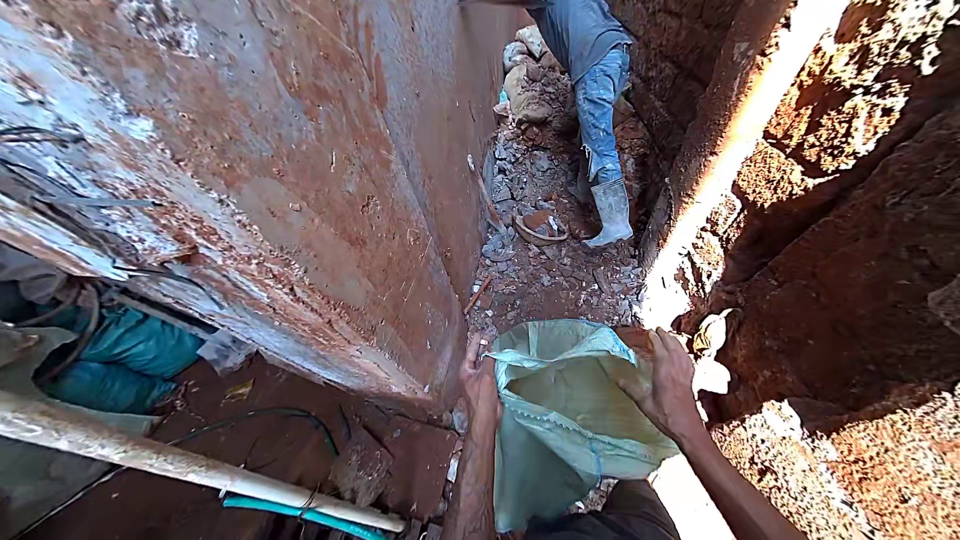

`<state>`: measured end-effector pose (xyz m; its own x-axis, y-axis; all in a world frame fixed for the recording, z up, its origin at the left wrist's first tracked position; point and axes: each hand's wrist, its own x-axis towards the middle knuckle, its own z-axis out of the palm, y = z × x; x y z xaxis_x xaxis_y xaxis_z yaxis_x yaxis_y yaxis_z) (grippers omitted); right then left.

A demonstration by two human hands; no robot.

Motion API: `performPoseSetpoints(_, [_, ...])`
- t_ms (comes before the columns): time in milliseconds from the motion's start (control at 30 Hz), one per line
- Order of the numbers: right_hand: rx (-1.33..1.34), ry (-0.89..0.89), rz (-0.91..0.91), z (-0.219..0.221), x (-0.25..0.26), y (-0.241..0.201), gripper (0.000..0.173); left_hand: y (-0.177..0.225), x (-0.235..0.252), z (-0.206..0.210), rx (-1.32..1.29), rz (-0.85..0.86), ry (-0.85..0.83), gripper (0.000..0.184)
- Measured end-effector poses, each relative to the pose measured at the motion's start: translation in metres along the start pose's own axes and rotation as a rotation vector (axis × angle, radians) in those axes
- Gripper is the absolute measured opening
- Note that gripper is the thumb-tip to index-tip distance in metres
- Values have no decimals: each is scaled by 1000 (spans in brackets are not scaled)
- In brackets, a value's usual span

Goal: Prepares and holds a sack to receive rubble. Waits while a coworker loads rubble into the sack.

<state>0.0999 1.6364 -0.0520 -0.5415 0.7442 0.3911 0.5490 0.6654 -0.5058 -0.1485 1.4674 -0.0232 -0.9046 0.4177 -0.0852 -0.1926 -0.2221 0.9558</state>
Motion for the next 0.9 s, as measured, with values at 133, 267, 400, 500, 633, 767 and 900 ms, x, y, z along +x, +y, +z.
performPoseSetpoints(133, [281, -566, 184, 36, 65, -3, 22, 9, 21, -7, 47, -22, -123, 48])
performPoseSetpoints(267, [1063, -786, 682, 40, 33, -45, 11, 24, 54, -43, 208, 6, -172, 50])
performPoseSetpoints(400, [1425, -575, 906, 38, -8, -94, 20, 28, 71, -81, 467, -64, -238, 53])
performPoseSetpoints(500, [1589, -371, 871, 47, -6, -107, 32, 23, 75, -103, 592, -107, -254, 58])
performPoseSetpoints(633, [1622, -209, 794, 46, 18, -101, 34, 29, 37, -106, 553, -41, -43, 70])
performPoseSetpoints(767, [1593, -174, 800, 42, 31, -95, 30, 18, -41, -88, 557, 67, 124, 80])
performPoseSetpoints(900, [1611, -169, 823, 42, 30, -95, 29, -22, -82, -56, 775, 61, 50, 95])
